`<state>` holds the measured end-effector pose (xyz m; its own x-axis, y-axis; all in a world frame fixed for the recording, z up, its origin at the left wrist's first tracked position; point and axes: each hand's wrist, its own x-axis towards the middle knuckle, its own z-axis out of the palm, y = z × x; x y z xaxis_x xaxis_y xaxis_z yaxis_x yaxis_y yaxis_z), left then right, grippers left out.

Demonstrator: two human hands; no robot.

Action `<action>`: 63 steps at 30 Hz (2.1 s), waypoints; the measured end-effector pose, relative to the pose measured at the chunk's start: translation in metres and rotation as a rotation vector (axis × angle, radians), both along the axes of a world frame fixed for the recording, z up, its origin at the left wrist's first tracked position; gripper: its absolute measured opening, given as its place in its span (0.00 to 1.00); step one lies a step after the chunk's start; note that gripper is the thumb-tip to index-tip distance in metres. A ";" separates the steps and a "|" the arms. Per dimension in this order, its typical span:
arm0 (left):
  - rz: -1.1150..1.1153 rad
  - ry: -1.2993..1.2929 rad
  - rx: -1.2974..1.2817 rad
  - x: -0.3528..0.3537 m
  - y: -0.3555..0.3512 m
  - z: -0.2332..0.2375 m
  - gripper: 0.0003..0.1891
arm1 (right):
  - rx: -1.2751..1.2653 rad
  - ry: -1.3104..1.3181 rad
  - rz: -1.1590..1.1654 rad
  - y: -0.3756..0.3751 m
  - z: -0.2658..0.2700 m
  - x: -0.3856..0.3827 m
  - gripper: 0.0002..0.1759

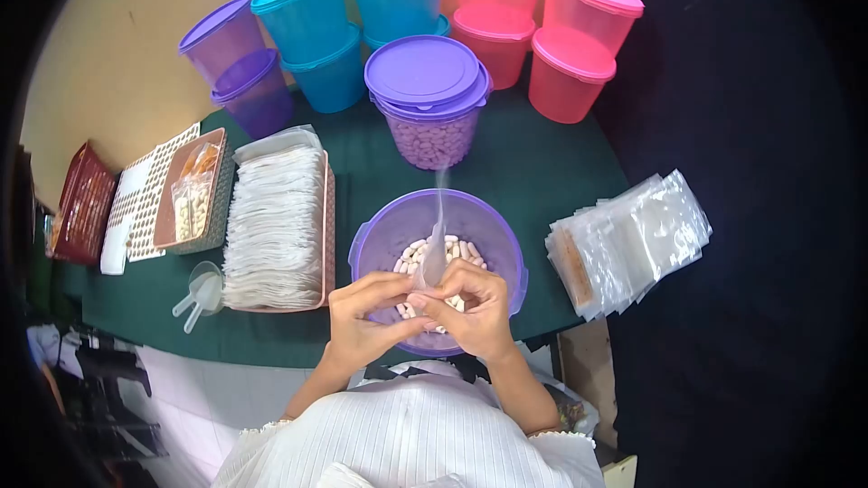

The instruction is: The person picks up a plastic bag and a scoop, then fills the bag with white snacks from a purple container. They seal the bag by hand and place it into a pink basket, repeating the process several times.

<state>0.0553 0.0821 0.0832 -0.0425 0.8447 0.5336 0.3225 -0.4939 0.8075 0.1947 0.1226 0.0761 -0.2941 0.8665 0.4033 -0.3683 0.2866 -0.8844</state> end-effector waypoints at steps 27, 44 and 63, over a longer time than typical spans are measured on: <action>0.571 0.293 0.256 0.072 -0.008 -0.017 0.09 | 0.089 -0.144 0.158 0.037 -0.022 0.032 0.16; 0.542 -0.201 0.066 -0.037 -0.007 0.008 0.14 | -0.054 -0.040 0.191 0.026 -0.019 0.011 0.12; 0.396 -0.119 0.237 -0.050 0.002 -0.004 0.19 | -0.109 -0.088 0.034 0.011 -0.018 0.005 0.12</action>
<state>0.0054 0.0844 0.0787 -0.4092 0.6066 0.6816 0.4349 -0.5270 0.7301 0.1996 0.1341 0.0581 -0.3542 0.8929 0.2781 -0.2954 0.1753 -0.9392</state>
